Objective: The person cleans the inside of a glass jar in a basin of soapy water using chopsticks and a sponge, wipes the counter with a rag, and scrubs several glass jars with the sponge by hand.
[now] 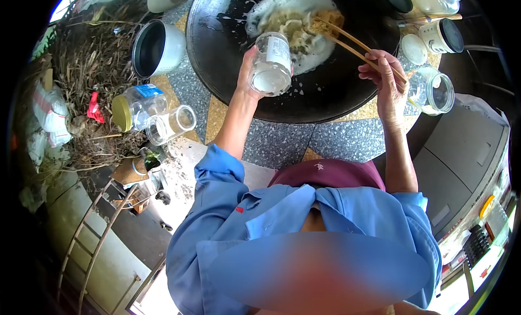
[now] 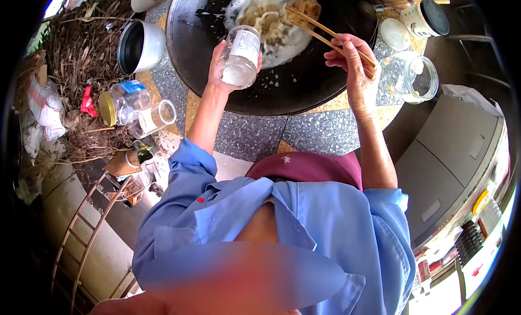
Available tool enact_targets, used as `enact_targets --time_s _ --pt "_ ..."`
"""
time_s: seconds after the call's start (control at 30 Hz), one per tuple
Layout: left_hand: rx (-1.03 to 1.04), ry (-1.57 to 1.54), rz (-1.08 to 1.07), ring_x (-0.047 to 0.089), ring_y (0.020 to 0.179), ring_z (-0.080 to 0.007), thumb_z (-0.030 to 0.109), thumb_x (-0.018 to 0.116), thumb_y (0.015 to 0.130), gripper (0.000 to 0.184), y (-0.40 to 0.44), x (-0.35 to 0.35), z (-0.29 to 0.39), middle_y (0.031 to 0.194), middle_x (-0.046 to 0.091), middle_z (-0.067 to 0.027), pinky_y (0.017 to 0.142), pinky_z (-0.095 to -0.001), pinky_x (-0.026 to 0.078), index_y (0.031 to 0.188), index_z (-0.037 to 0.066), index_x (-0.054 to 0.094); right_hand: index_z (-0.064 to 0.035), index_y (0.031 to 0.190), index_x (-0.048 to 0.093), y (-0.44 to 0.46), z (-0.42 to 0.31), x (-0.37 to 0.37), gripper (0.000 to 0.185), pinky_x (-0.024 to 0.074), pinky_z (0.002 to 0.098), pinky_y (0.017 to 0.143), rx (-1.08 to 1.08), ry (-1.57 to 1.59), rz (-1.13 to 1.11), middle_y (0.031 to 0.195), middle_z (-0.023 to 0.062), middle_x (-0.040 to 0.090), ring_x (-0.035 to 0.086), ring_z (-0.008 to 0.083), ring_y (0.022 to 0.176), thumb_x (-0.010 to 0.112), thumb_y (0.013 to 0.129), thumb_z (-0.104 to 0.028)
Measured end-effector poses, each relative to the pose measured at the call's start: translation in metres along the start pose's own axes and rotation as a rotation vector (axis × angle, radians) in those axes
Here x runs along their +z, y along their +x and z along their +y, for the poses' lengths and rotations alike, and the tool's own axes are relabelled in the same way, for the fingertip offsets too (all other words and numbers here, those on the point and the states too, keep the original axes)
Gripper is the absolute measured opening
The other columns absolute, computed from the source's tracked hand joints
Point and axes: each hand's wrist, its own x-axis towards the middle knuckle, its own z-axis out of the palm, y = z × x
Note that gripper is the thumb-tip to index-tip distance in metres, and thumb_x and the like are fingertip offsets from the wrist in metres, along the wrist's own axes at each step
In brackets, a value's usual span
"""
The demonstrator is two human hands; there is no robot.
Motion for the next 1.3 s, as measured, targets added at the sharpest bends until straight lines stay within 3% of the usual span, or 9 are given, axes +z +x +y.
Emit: enact_targets --time_s 0.27,0.43,0.6,0.73,1.0,1.13,1.17,1.23,1.3 --pt "-0.055 -0.042 -0.096 0.053 0.093 -0.0382 0.043 0.056 0.074 0.063 -0.011 -0.011 -0.005 0.106 0.052 -0.0228 0.079 -0.0472 0.045 0.117 -0.002 0.043 0.0029 0.097 0.055 -0.008 0.005 0.004 0.025 0.0499 0.0250 0.064 0.065 -0.058 -0.044 0.084 0.0112 0.057 0.059 0.0144 0.070 0.046 0.089 -0.019" --pt "0.206 0.540 0.016 0.058 0.087 -0.0215 0.033 0.061 0.073 0.056 -0.023 0.002 -0.015 0.098 0.056 -0.0122 0.077 -0.0345 0.049 0.115 0.002 0.042 0.0033 0.093 0.054 -0.031 0.000 -0.006 0.019 0.0483 0.0247 0.067 -0.029 -0.389 -0.210 0.085 0.0076 0.052 0.058 0.0143 0.073 0.046 0.088 -0.013" --pt "0.614 1.068 -0.057 0.043 0.109 -0.0253 0.020 0.076 0.056 0.104 -0.041 0.033 -0.021 0.119 0.040 -0.0149 0.093 -0.0370 0.039 0.133 0.008 0.006 0.0031 0.089 0.055 -0.049 0.007 -0.025 0.011 0.0489 0.0231 0.064 -0.137 -0.499 -0.191 0.090 0.0087 0.049 0.058 0.0140 0.071 0.049 0.086 -0.005" --pt "0.861 1.363 -0.224 0.044 0.110 -0.0263 0.010 0.078 0.050 0.112 -0.058 0.048 -0.028 0.120 0.039 -0.0167 0.095 -0.0373 0.037 0.134 0.005 0.004 0.0035 0.090 0.055 -0.056 0.004 -0.036 0.011 0.0480 0.0233 0.065 -0.147 -0.549 -0.206 0.090 0.0090 0.049 0.057 0.0135 0.071 0.049 0.085 -0.004" --pt "1.459 1.398 -0.572 0.053 0.098 -0.0325 0.028 0.077 0.057 0.094 -0.097 0.123 -0.034 0.107 0.050 -0.0178 0.089 -0.0437 0.038 0.131 0.008 0.023 0.0022 0.094 0.053 -0.054 0.001 -0.035 0.015 0.0480 0.0253 0.066 0.098 -0.363 -0.040 0.080 0.0093 0.055 0.057 0.0143 0.068 0.046 0.088 -0.010" --pt "1.740 1.562 -0.801 0.052 0.102 -0.0319 0.025 0.071 0.058 0.058 -0.106 0.150 -0.024 0.107 0.054 -0.0139 0.092 -0.0461 0.033 0.110 0.011 0.051 0.0019 0.094 0.054 -0.050 0.007 -0.034 0.017 0.0489 0.0258 0.066 0.103 -0.299 -0.067 0.080 0.0098 0.056 0.058 0.0144 0.068 0.046 0.088 -0.012" --pt "1.546 1.550 -0.649 0.052 0.100 -0.0323 0.033 0.049 0.074 0.045 -0.118 0.156 -0.030 0.100 0.055 -0.0194 0.094 -0.0453 0.032 0.107 0.002 0.048 0.0020 0.094 0.054 -0.050 0.004 -0.030 0.017 0.0491 0.0259 0.066 0.088 -0.374 -0.096 0.081 0.0097 0.055 0.058 0.0146 0.069 0.046 0.088 -0.012" --pt "1.350 1.516 -0.501 0.052 0.099 -0.0327 0.040 0.027 0.089 0.053 -0.127 0.159 -0.030 0.093 0.055 -0.0249 0.095 -0.0446 0.030 0.103 -0.008 0.046 0.0024 0.094 0.054 -0.049 0.004 -0.026 0.017 0.0496 0.0262 0.065 0.061 -0.344 -0.082 0.081 0.0094 0.055 0.059 0.0145 0.069 0.045 0.088 -0.011" --pt "1.289 1.534 -0.496 0.053 0.098 -0.0317 0.038 0.037 0.085 0.049 -0.129 0.157 -0.027 0.100 0.053 -0.0232 0.093 -0.0426 0.033 0.105 -0.006 0.046 0.0025 0.094 0.054 -0.047 0.004 -0.024 0.016 0.0499 0.0264 0.066 0.062 -0.341 -0.085 0.082 0.0093 0.054 0.059 0.0144 0.069 0.045 0.088 -0.010"
